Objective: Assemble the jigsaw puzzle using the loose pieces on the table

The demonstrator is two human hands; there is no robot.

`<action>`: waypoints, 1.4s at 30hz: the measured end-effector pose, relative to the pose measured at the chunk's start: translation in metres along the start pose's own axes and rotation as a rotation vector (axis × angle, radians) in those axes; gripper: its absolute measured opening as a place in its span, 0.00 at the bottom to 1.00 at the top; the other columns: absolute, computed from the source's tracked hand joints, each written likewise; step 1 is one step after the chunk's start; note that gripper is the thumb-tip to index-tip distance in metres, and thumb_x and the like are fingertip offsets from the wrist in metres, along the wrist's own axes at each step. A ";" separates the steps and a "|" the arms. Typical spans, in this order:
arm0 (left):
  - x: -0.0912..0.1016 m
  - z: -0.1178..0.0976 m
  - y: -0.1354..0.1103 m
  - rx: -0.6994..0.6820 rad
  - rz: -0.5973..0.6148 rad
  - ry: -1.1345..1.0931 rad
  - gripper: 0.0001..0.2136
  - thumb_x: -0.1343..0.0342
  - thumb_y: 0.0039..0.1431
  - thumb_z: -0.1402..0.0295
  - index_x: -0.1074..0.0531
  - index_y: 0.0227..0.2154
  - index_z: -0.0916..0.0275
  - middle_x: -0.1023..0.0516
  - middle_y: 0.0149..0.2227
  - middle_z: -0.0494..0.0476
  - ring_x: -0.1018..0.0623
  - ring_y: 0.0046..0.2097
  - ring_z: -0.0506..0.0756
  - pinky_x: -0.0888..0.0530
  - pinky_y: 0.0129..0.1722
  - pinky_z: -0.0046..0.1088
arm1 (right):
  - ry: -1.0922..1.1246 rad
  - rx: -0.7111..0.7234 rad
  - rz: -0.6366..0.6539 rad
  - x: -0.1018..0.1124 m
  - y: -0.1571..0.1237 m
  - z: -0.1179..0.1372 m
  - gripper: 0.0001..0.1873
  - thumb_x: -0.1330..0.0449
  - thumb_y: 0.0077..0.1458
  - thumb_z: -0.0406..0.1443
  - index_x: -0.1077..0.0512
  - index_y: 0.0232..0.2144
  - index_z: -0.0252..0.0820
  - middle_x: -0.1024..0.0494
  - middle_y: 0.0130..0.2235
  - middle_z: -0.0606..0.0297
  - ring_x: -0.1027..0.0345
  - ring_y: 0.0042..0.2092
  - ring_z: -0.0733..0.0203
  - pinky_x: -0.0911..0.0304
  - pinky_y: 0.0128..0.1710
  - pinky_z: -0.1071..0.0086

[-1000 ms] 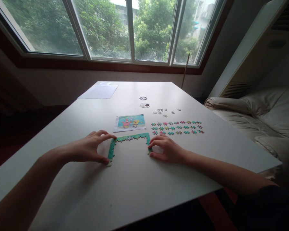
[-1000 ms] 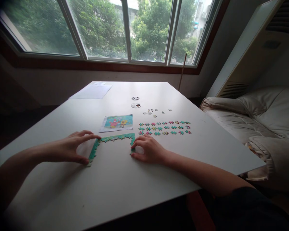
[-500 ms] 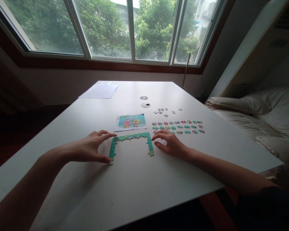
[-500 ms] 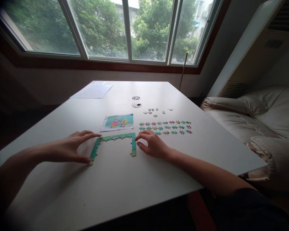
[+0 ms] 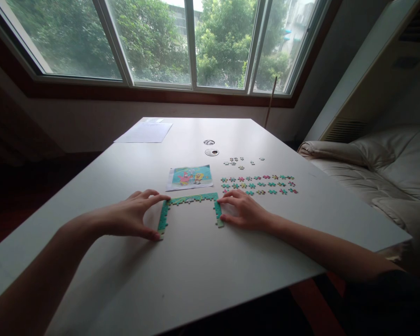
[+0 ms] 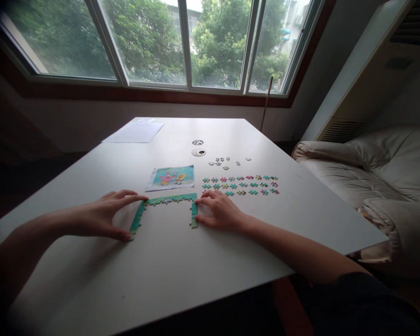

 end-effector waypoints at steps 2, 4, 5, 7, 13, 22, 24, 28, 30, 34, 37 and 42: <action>0.000 0.001 0.000 -0.001 -0.001 0.000 0.47 0.39 0.34 0.41 0.45 0.60 0.47 0.43 0.62 0.57 0.45 0.62 0.69 0.39 0.58 0.44 | 0.003 0.002 -0.002 0.000 0.000 0.000 0.21 0.39 0.51 0.41 0.29 0.47 0.39 0.28 0.47 0.54 0.35 0.48 0.53 0.39 0.50 0.57; -0.001 0.002 0.001 -0.005 -0.007 -0.004 0.46 0.39 0.34 0.41 0.44 0.60 0.46 0.43 0.62 0.57 0.45 0.62 0.69 0.39 0.57 0.44 | 0.006 0.010 -0.004 0.001 0.000 0.001 0.20 0.40 0.52 0.41 0.29 0.47 0.40 0.28 0.47 0.54 0.35 0.48 0.53 0.38 0.49 0.57; -0.001 0.003 0.001 -0.006 -0.009 -0.006 0.46 0.39 0.34 0.41 0.44 0.60 0.46 0.43 0.62 0.56 0.45 0.62 0.69 0.39 0.57 0.44 | 0.006 0.016 -0.004 0.001 0.000 0.001 0.20 0.40 0.52 0.41 0.29 0.47 0.40 0.28 0.46 0.55 0.35 0.48 0.53 0.38 0.49 0.57; -0.001 0.003 0.000 -0.004 -0.004 -0.006 0.46 0.39 0.34 0.41 0.45 0.60 0.46 0.43 0.62 0.56 0.46 0.62 0.69 0.39 0.58 0.44 | 0.006 0.027 0.000 0.001 -0.001 0.000 0.20 0.40 0.52 0.42 0.28 0.47 0.41 0.28 0.46 0.55 0.35 0.48 0.54 0.38 0.49 0.58; 0.000 0.001 0.000 0.011 0.022 0.011 0.47 0.40 0.34 0.40 0.45 0.61 0.48 0.45 0.63 0.58 0.46 0.63 0.69 0.40 0.58 0.44 | -0.010 0.040 0.008 0.000 -0.002 -0.003 0.26 0.38 0.49 0.47 0.29 0.48 0.41 0.28 0.48 0.55 0.36 0.50 0.52 0.40 0.51 0.57; -0.002 0.004 0.001 -0.002 -0.003 0.016 0.47 0.40 0.34 0.41 0.44 0.60 0.48 0.43 0.62 0.56 0.45 0.62 0.68 0.39 0.57 0.42 | -0.016 0.063 0.042 0.003 -0.003 -0.002 0.29 0.37 0.48 0.48 0.30 0.49 0.41 0.29 0.49 0.53 0.36 0.51 0.51 0.40 0.51 0.56; -0.002 0.005 0.001 -0.012 -0.004 0.012 0.47 0.40 0.34 0.41 0.44 0.60 0.48 0.43 0.62 0.56 0.44 0.62 0.67 0.39 0.58 0.41 | -0.019 0.067 0.047 0.004 -0.003 -0.001 0.30 0.37 0.47 0.49 0.30 0.50 0.40 0.29 0.49 0.53 0.36 0.51 0.50 0.40 0.51 0.56; -0.003 0.005 0.001 -0.016 0.002 -0.006 0.46 0.39 0.35 0.42 0.45 0.60 0.47 0.43 0.62 0.57 0.45 0.62 0.68 0.39 0.58 0.43 | -0.024 0.072 0.044 0.004 -0.004 -0.002 0.31 0.37 0.47 0.49 0.31 0.50 0.41 0.29 0.50 0.53 0.37 0.51 0.51 0.41 0.52 0.56; -0.003 0.004 0.000 -0.013 0.006 -0.012 0.46 0.39 0.34 0.42 0.44 0.60 0.47 0.44 0.62 0.57 0.46 0.63 0.69 0.39 0.58 0.44 | -0.026 0.073 0.045 0.003 -0.004 -0.002 0.31 0.37 0.47 0.49 0.31 0.50 0.40 0.29 0.50 0.53 0.37 0.51 0.51 0.41 0.52 0.56; -0.002 0.003 0.000 -0.008 -0.008 -0.014 0.47 0.38 0.32 0.43 0.43 0.60 0.47 0.43 0.62 0.57 0.44 0.62 0.69 0.38 0.57 0.44 | -0.024 0.079 0.040 0.003 -0.004 -0.003 0.31 0.37 0.47 0.49 0.31 0.50 0.42 0.29 0.50 0.53 0.37 0.52 0.50 0.41 0.52 0.55; -0.001 0.003 0.000 -0.009 -0.014 -0.011 0.46 0.38 0.32 0.43 0.43 0.60 0.47 0.42 0.62 0.56 0.44 0.62 0.70 0.38 0.56 0.44 | -0.026 0.076 0.039 0.003 -0.004 -0.002 0.30 0.37 0.47 0.49 0.31 0.50 0.42 0.29 0.50 0.53 0.37 0.51 0.51 0.41 0.52 0.55; -0.001 0.003 -0.001 -0.007 -0.007 -0.011 0.47 0.38 0.32 0.43 0.43 0.60 0.47 0.43 0.63 0.57 0.45 0.62 0.69 0.38 0.57 0.44 | -0.030 0.061 0.049 0.003 -0.004 -0.001 0.31 0.37 0.47 0.49 0.31 0.50 0.40 0.29 0.50 0.53 0.37 0.52 0.50 0.41 0.52 0.55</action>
Point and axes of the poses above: each hand's wrist, its own y-axis towards the middle knuckle, its own x-axis out of the back of the hand, z = x × y, the point moved 2 cm from there along y, towards the middle knuckle
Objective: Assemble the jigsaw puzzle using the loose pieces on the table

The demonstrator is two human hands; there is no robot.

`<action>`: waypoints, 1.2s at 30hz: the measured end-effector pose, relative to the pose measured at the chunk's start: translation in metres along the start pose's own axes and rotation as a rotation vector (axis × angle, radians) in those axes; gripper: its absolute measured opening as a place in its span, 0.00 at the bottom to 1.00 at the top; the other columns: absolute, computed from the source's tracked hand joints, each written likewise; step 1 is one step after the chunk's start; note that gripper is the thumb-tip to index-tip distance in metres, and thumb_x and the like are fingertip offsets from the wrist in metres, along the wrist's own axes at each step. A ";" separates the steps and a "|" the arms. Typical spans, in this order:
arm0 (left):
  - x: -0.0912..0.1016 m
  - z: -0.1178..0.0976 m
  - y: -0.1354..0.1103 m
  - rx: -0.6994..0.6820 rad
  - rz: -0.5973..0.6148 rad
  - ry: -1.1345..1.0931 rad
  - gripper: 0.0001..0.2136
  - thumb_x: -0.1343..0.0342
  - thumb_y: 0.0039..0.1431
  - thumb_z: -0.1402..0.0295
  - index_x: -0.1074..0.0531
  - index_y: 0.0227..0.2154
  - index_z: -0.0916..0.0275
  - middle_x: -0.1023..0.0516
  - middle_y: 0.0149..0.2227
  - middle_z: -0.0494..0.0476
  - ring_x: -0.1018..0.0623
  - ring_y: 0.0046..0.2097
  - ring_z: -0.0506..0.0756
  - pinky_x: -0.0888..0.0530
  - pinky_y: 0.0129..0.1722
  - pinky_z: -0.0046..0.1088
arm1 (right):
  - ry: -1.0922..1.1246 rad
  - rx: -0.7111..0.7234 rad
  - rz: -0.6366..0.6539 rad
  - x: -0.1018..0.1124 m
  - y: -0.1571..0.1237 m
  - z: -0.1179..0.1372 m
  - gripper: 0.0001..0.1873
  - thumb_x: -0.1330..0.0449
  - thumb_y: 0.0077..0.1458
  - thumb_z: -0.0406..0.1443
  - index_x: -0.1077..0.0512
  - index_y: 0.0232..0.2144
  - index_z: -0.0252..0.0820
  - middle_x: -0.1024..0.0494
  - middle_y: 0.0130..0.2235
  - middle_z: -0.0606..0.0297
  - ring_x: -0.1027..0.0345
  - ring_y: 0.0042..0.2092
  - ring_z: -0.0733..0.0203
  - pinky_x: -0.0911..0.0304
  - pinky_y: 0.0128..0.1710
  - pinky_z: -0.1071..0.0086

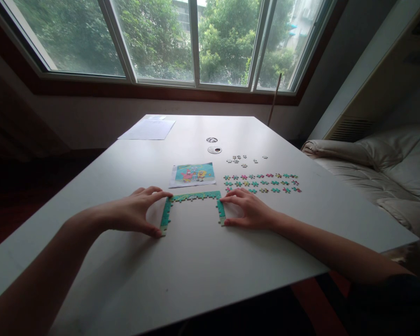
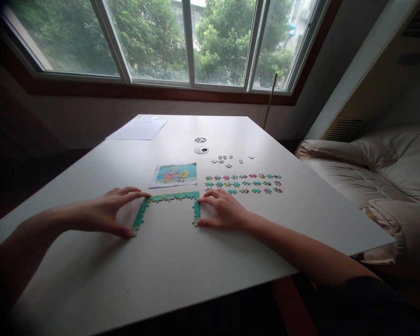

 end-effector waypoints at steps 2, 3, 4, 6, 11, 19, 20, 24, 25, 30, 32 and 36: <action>0.000 0.000 0.000 0.001 0.002 0.004 0.47 0.38 0.32 0.42 0.43 0.60 0.48 0.43 0.62 0.58 0.45 0.63 0.69 0.38 0.57 0.44 | -0.003 0.000 0.004 0.000 0.000 0.000 0.31 0.37 0.47 0.49 0.31 0.50 0.39 0.29 0.50 0.52 0.37 0.52 0.50 0.41 0.52 0.55; 0.000 0.000 0.000 0.001 0.005 0.008 0.47 0.38 0.33 0.42 0.44 0.60 0.48 0.43 0.62 0.57 0.45 0.63 0.69 0.38 0.57 0.43 | -0.004 0.001 0.004 0.000 0.000 0.000 0.31 0.37 0.47 0.49 0.31 0.50 0.39 0.29 0.50 0.53 0.37 0.52 0.50 0.41 0.52 0.55; 0.000 0.000 0.000 0.000 0.008 0.013 0.47 0.39 0.33 0.42 0.44 0.60 0.48 0.43 0.63 0.57 0.45 0.63 0.69 0.39 0.57 0.43 | -0.005 0.003 0.003 0.000 0.000 0.001 0.31 0.37 0.47 0.49 0.31 0.50 0.39 0.29 0.50 0.53 0.37 0.52 0.50 0.41 0.52 0.55; -0.001 0.000 0.000 -0.005 0.012 0.017 0.47 0.39 0.33 0.42 0.44 0.60 0.47 0.44 0.63 0.57 0.46 0.63 0.68 0.39 0.58 0.43 | -0.006 0.005 -0.001 0.000 0.000 0.001 0.31 0.37 0.47 0.49 0.31 0.50 0.40 0.29 0.50 0.53 0.37 0.52 0.50 0.41 0.52 0.56; -0.002 0.002 0.000 -0.019 -0.002 -0.010 0.46 0.38 0.33 0.43 0.43 0.60 0.48 0.44 0.62 0.59 0.46 0.63 0.70 0.39 0.57 0.45 | -0.001 0.009 -0.011 0.000 0.000 0.001 0.30 0.37 0.48 0.49 0.32 0.51 0.42 0.29 0.50 0.53 0.37 0.52 0.50 0.41 0.52 0.55; 0.000 -0.001 0.000 -0.007 -0.007 0.007 0.47 0.38 0.32 0.43 0.43 0.60 0.49 0.43 0.62 0.58 0.45 0.63 0.69 0.38 0.57 0.43 | -0.008 0.018 -0.017 -0.001 0.000 0.000 0.30 0.37 0.47 0.49 0.32 0.51 0.42 0.29 0.49 0.53 0.37 0.51 0.50 0.41 0.52 0.55; 0.000 -0.001 0.000 -0.004 -0.005 0.010 0.47 0.38 0.32 0.43 0.43 0.60 0.49 0.43 0.62 0.58 0.45 0.63 0.69 0.38 0.57 0.43 | -0.008 0.019 -0.018 -0.001 -0.001 0.000 0.30 0.37 0.47 0.49 0.32 0.50 0.42 0.29 0.49 0.53 0.37 0.51 0.50 0.41 0.52 0.55; 0.001 -0.003 -0.001 0.003 0.006 0.012 0.48 0.38 0.32 0.42 0.43 0.60 0.50 0.43 0.63 0.58 0.45 0.63 0.68 0.39 0.58 0.42 | -0.006 0.023 -0.018 0.000 -0.001 0.000 0.30 0.37 0.47 0.49 0.32 0.51 0.42 0.29 0.50 0.53 0.37 0.51 0.50 0.41 0.52 0.55; 0.001 -0.004 -0.001 0.006 0.011 0.012 0.48 0.38 0.32 0.42 0.43 0.60 0.51 0.43 0.63 0.59 0.46 0.63 0.68 0.40 0.58 0.42 | -0.007 0.023 -0.017 0.000 -0.001 0.001 0.30 0.37 0.47 0.49 0.32 0.51 0.42 0.29 0.50 0.53 0.37 0.51 0.50 0.41 0.52 0.55; 0.001 -0.004 -0.001 0.003 0.010 0.017 0.48 0.38 0.32 0.42 0.43 0.60 0.52 0.44 0.63 0.59 0.46 0.63 0.68 0.40 0.59 0.42 | -0.015 0.027 -0.023 -0.001 0.000 0.000 0.30 0.37 0.47 0.49 0.31 0.50 0.42 0.29 0.49 0.53 0.37 0.51 0.51 0.42 0.52 0.55; 0.001 -0.003 -0.001 -0.006 0.003 0.017 0.48 0.38 0.32 0.42 0.43 0.60 0.51 0.43 0.63 0.59 0.45 0.63 0.68 0.39 0.58 0.42 | -0.015 0.033 -0.025 -0.002 0.000 0.000 0.30 0.37 0.47 0.49 0.31 0.50 0.42 0.29 0.49 0.54 0.37 0.51 0.51 0.42 0.52 0.55; -0.001 0.001 0.000 -0.018 -0.002 0.008 0.47 0.38 0.33 0.43 0.43 0.60 0.49 0.43 0.63 0.59 0.45 0.63 0.69 0.39 0.57 0.44 | -0.012 0.036 -0.023 -0.002 -0.001 -0.001 0.30 0.37 0.48 0.49 0.31 0.50 0.42 0.29 0.49 0.53 0.37 0.51 0.50 0.41 0.52 0.55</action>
Point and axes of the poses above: each hand's wrist, its own y-axis towards the middle knuckle, its own x-axis out of the back of the hand, z = x × y, the point moved 2 cm from there along y, towards the middle knuckle
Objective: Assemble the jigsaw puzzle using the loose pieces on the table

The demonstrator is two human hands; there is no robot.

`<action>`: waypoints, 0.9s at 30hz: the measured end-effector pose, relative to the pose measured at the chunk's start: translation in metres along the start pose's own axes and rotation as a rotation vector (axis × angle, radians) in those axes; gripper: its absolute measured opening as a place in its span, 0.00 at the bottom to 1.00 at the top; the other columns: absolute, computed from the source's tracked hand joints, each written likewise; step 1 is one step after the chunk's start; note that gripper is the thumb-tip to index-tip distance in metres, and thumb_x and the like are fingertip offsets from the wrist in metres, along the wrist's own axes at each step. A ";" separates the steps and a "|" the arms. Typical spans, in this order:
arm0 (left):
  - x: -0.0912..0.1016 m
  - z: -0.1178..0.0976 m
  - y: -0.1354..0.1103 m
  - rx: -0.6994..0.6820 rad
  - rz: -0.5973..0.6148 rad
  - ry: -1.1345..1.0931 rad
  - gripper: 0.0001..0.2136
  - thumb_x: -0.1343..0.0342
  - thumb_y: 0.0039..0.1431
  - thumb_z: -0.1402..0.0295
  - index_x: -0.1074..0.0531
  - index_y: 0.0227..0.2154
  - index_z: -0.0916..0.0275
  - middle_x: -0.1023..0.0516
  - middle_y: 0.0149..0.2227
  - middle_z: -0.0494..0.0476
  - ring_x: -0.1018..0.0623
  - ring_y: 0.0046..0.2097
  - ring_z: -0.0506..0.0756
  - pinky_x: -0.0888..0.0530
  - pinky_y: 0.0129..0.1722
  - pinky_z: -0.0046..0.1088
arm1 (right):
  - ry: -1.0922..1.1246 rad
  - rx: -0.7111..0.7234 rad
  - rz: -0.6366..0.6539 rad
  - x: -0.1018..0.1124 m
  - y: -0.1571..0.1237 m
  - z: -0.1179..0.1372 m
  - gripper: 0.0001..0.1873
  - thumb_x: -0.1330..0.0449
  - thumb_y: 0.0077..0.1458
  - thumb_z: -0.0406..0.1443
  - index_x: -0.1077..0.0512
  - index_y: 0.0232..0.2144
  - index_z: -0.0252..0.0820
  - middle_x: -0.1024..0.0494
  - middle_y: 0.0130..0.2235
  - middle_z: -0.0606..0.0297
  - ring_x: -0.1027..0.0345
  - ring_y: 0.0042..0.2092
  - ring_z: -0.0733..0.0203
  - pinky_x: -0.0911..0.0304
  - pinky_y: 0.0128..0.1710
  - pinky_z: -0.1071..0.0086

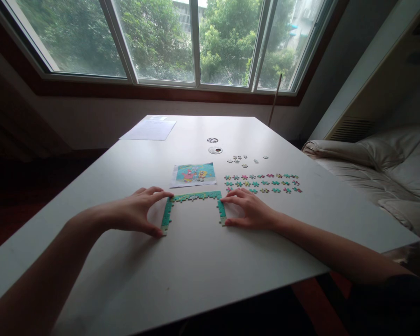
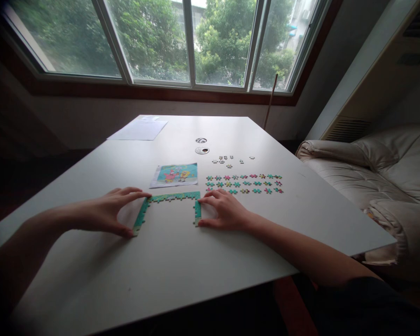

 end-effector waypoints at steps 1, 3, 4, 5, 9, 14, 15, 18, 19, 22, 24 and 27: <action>0.000 0.001 0.000 -0.003 0.001 -0.003 0.47 0.38 0.33 0.43 0.43 0.60 0.48 0.43 0.63 0.59 0.46 0.63 0.69 0.39 0.57 0.44 | -0.001 -0.001 0.001 0.000 0.000 0.000 0.30 0.37 0.48 0.49 0.31 0.50 0.42 0.29 0.49 0.53 0.37 0.51 0.50 0.41 0.52 0.55; -0.001 0.001 0.000 -0.006 0.001 -0.008 0.46 0.38 0.33 0.43 0.44 0.60 0.48 0.43 0.63 0.58 0.46 0.63 0.69 0.39 0.57 0.44 | -0.006 -0.006 0.004 0.000 0.000 0.000 0.30 0.38 0.48 0.49 0.31 0.50 0.42 0.29 0.50 0.53 0.37 0.51 0.50 0.41 0.52 0.55; -0.001 0.001 0.000 -0.006 0.003 -0.009 0.46 0.38 0.34 0.43 0.44 0.60 0.48 0.44 0.63 0.58 0.46 0.63 0.69 0.39 0.57 0.44 | -0.008 -0.009 0.007 0.000 0.000 0.000 0.30 0.38 0.48 0.50 0.31 0.50 0.41 0.29 0.50 0.53 0.37 0.51 0.50 0.41 0.52 0.55; -0.001 0.001 0.000 -0.004 0.006 -0.010 0.46 0.38 0.34 0.43 0.44 0.60 0.48 0.44 0.63 0.58 0.46 0.63 0.69 0.39 0.57 0.45 | -0.008 -0.012 0.010 0.000 0.000 0.000 0.30 0.38 0.48 0.50 0.31 0.50 0.41 0.29 0.50 0.53 0.37 0.51 0.50 0.41 0.52 0.55; -0.001 0.001 0.000 0.000 0.027 -0.005 0.47 0.39 0.34 0.42 0.45 0.61 0.48 0.45 0.63 0.58 0.47 0.63 0.69 0.41 0.58 0.44 | 0.019 -0.021 0.019 0.001 0.000 0.000 0.30 0.37 0.48 0.49 0.31 0.50 0.40 0.29 0.50 0.52 0.37 0.52 0.50 0.41 0.53 0.55; -0.001 0.006 0.000 -0.045 0.019 -0.003 0.44 0.41 0.40 0.42 0.46 0.61 0.50 0.45 0.63 0.58 0.45 0.63 0.66 0.41 0.59 0.41 | 0.122 -0.005 0.012 0.006 -0.001 -0.001 0.21 0.39 0.53 0.42 0.30 0.47 0.41 0.28 0.47 0.54 0.36 0.51 0.53 0.39 0.51 0.58; -0.001 0.007 0.000 -0.058 0.011 -0.004 0.42 0.42 0.42 0.43 0.45 0.61 0.50 0.44 0.62 0.58 0.44 0.62 0.66 0.41 0.59 0.40 | 0.128 0.007 0.005 0.007 -0.001 -0.001 0.18 0.40 0.53 0.41 0.30 0.46 0.41 0.27 0.46 0.55 0.36 0.50 0.54 0.39 0.51 0.59; 0.000 0.007 0.002 -0.093 -0.013 -0.008 0.36 0.45 0.47 0.44 0.41 0.59 0.53 0.41 0.60 0.59 0.41 0.61 0.63 0.39 0.58 0.36 | 0.135 0.054 -0.023 0.008 -0.001 0.001 0.11 0.41 0.55 0.37 0.28 0.41 0.42 0.26 0.43 0.58 0.34 0.47 0.57 0.38 0.49 0.61; 0.001 0.007 0.002 -0.101 -0.021 -0.012 0.34 0.46 0.49 0.45 0.40 0.57 0.54 0.39 0.59 0.59 0.39 0.60 0.63 0.39 0.57 0.36 | 0.137 0.070 -0.028 0.008 -0.001 0.001 0.09 0.42 0.55 0.36 0.28 0.40 0.42 0.26 0.43 0.58 0.34 0.46 0.58 0.38 0.48 0.62; 0.002 0.008 0.006 -0.091 -0.046 -0.041 0.29 0.49 0.52 0.46 0.35 0.53 0.56 0.34 0.54 0.60 0.33 0.55 0.62 0.35 0.53 0.35 | 0.139 0.108 -0.033 0.008 -0.001 0.002 0.07 0.42 0.56 0.35 0.27 0.37 0.42 0.26 0.40 0.59 0.34 0.43 0.59 0.37 0.46 0.63; 0.003 0.010 0.010 -0.073 -0.073 -0.070 0.27 0.50 0.53 0.46 0.32 0.50 0.57 0.32 0.52 0.60 0.30 0.50 0.62 0.31 0.48 0.35 | 0.132 0.128 -0.033 0.007 -0.001 0.002 0.06 0.42 0.56 0.34 0.26 0.36 0.42 0.26 0.40 0.59 0.34 0.41 0.60 0.37 0.45 0.63; 0.003 0.014 0.014 -0.078 -0.136 -0.102 0.25 0.51 0.53 0.47 0.29 0.46 0.58 0.30 0.47 0.60 0.27 0.45 0.61 0.29 0.44 0.35 | 0.111 0.145 -0.022 0.006 -0.001 0.002 0.06 0.42 0.56 0.34 0.26 0.35 0.42 0.26 0.40 0.60 0.34 0.41 0.60 0.38 0.46 0.62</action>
Point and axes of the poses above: each hand's wrist, its own y-axis towards the middle knuckle, its own x-axis out of the back of the hand, z = x × y, the point moved 2 cm from there along y, towards the middle knuckle
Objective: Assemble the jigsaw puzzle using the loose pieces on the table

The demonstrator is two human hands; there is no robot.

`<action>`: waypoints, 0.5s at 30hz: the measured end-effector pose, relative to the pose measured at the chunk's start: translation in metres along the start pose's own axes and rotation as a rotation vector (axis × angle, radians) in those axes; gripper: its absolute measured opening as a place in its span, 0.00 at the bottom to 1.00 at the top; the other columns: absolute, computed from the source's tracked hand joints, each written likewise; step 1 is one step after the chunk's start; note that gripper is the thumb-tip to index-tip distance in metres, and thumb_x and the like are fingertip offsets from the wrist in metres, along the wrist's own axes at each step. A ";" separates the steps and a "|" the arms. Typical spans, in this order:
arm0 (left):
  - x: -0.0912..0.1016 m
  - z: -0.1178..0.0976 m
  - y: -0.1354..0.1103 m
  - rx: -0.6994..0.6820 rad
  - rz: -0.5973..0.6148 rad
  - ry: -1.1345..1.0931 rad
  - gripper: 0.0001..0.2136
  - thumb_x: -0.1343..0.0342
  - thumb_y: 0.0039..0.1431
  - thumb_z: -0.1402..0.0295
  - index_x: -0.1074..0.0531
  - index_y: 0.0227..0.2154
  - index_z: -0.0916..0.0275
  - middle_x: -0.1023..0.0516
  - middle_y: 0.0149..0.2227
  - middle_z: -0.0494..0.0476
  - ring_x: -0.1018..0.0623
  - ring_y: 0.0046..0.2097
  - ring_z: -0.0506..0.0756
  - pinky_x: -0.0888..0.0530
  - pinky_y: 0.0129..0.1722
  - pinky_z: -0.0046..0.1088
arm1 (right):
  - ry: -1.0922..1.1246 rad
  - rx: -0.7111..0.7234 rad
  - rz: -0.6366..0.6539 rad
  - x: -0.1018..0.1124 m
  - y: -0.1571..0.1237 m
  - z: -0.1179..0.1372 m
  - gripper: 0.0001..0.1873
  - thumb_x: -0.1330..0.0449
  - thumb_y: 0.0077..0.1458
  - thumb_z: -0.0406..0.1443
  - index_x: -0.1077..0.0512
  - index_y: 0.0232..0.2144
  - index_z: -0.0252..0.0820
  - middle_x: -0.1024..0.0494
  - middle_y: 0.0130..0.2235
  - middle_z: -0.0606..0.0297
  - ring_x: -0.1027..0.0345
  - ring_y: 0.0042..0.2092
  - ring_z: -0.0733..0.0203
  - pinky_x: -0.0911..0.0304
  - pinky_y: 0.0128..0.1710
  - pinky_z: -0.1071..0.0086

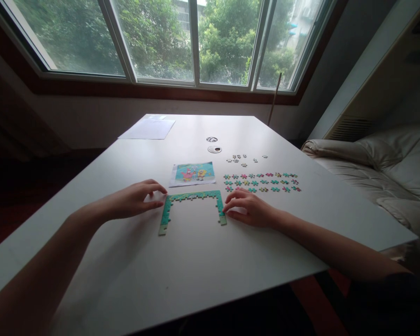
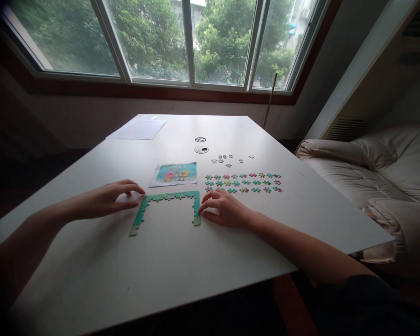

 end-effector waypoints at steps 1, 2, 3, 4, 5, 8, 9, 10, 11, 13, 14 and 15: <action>0.000 0.001 0.001 -0.007 -0.018 -0.004 0.24 0.51 0.53 0.47 0.28 0.44 0.58 0.29 0.46 0.60 0.27 0.44 0.61 0.29 0.44 0.35 | -0.006 0.001 0.006 0.000 0.000 0.000 0.06 0.42 0.56 0.34 0.25 0.35 0.43 0.26 0.40 0.60 0.34 0.40 0.60 0.38 0.46 0.62; 0.000 0.002 0.002 -0.013 -0.032 -0.006 0.23 0.51 0.54 0.47 0.28 0.43 0.58 0.29 0.45 0.59 0.27 0.44 0.60 0.29 0.43 0.34 | -0.010 0.001 0.013 0.000 0.000 0.000 0.06 0.43 0.56 0.34 0.25 0.35 0.43 0.26 0.40 0.60 0.34 0.40 0.60 0.39 0.46 0.62; 0.000 0.003 0.003 -0.020 -0.045 -0.005 0.22 0.51 0.54 0.47 0.27 0.41 0.58 0.28 0.44 0.59 0.27 0.43 0.60 0.29 0.42 0.34 | -0.012 0.001 0.016 0.000 0.000 0.001 0.06 0.43 0.56 0.34 0.25 0.35 0.43 0.26 0.40 0.60 0.34 0.40 0.61 0.39 0.46 0.62; 0.000 0.003 0.004 -0.028 -0.057 -0.002 0.22 0.51 0.54 0.47 0.26 0.40 0.58 0.29 0.44 0.59 0.27 0.42 0.60 0.29 0.42 0.34 | -0.012 0.001 0.018 0.000 0.001 0.001 0.07 0.43 0.56 0.34 0.25 0.36 0.43 0.25 0.39 0.60 0.33 0.40 0.61 0.38 0.46 0.62; 0.001 0.004 0.005 -0.034 -0.067 0.003 0.21 0.51 0.54 0.47 0.26 0.39 0.58 0.29 0.43 0.59 0.27 0.42 0.59 0.29 0.42 0.33 | -0.012 0.002 0.019 0.000 0.001 0.001 0.07 0.43 0.57 0.34 0.25 0.36 0.43 0.25 0.39 0.60 0.33 0.40 0.61 0.39 0.46 0.62; 0.001 0.003 0.006 -0.043 -0.093 0.025 0.21 0.52 0.54 0.46 0.25 0.37 0.58 0.28 0.42 0.59 0.26 0.39 0.58 0.29 0.38 0.31 | -0.012 0.006 0.025 0.000 0.001 0.002 0.07 0.44 0.57 0.33 0.25 0.36 0.42 0.25 0.39 0.60 0.32 0.40 0.61 0.39 0.47 0.62; 0.001 0.004 0.006 -0.044 -0.102 0.033 0.22 0.52 0.54 0.46 0.25 0.36 0.58 0.28 0.41 0.59 0.26 0.37 0.58 0.29 0.37 0.31 | -0.014 0.006 0.028 0.000 0.001 0.002 0.07 0.44 0.57 0.33 0.25 0.36 0.42 0.25 0.39 0.60 0.32 0.40 0.61 0.39 0.48 0.62; 0.001 0.004 0.007 -0.046 -0.112 0.040 0.22 0.52 0.53 0.45 0.25 0.36 0.58 0.28 0.39 0.59 0.26 0.36 0.57 0.29 0.35 0.30 | -0.019 0.005 0.029 -0.001 0.001 0.002 0.07 0.44 0.57 0.33 0.26 0.36 0.42 0.25 0.40 0.60 0.32 0.41 0.61 0.39 0.48 0.61; 0.001 0.004 0.007 -0.049 -0.122 0.042 0.22 0.52 0.53 0.45 0.25 0.35 0.58 0.28 0.38 0.58 0.26 0.35 0.57 0.29 0.34 0.30 | -0.028 0.003 0.026 -0.001 0.001 0.002 0.08 0.44 0.57 0.34 0.26 0.37 0.42 0.25 0.40 0.59 0.32 0.41 0.60 0.40 0.49 0.61; 0.000 0.004 0.007 -0.058 -0.137 0.036 0.22 0.51 0.53 0.45 0.24 0.35 0.58 0.28 0.37 0.58 0.27 0.35 0.57 0.29 0.33 0.30 | -0.048 -0.002 0.012 -0.001 0.000 0.001 0.09 0.44 0.57 0.34 0.27 0.40 0.42 0.25 0.41 0.58 0.32 0.42 0.59 0.40 0.49 0.60; 0.000 0.004 0.007 -0.064 -0.138 0.031 0.22 0.51 0.53 0.45 0.24 0.35 0.58 0.28 0.36 0.58 0.27 0.35 0.57 0.29 0.33 0.30 | -0.058 -0.006 0.004 -0.001 0.000 0.001 0.10 0.44 0.57 0.35 0.27 0.41 0.42 0.25 0.42 0.58 0.33 0.43 0.59 0.40 0.49 0.60; 0.000 0.004 0.007 -0.071 -0.134 0.026 0.22 0.51 0.53 0.45 0.24 0.36 0.57 0.28 0.37 0.58 0.27 0.35 0.57 0.29 0.33 0.30 | -0.065 -0.009 -0.002 -0.001 0.000 0.001 0.11 0.44 0.57 0.35 0.27 0.42 0.42 0.25 0.42 0.58 0.33 0.44 0.59 0.39 0.48 0.60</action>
Point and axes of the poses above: each hand's wrist, its own y-axis towards the middle knuckle, its own x-axis out of the back of the hand, z = x × y, the point moved 2 cm from there along y, towards the middle knuckle
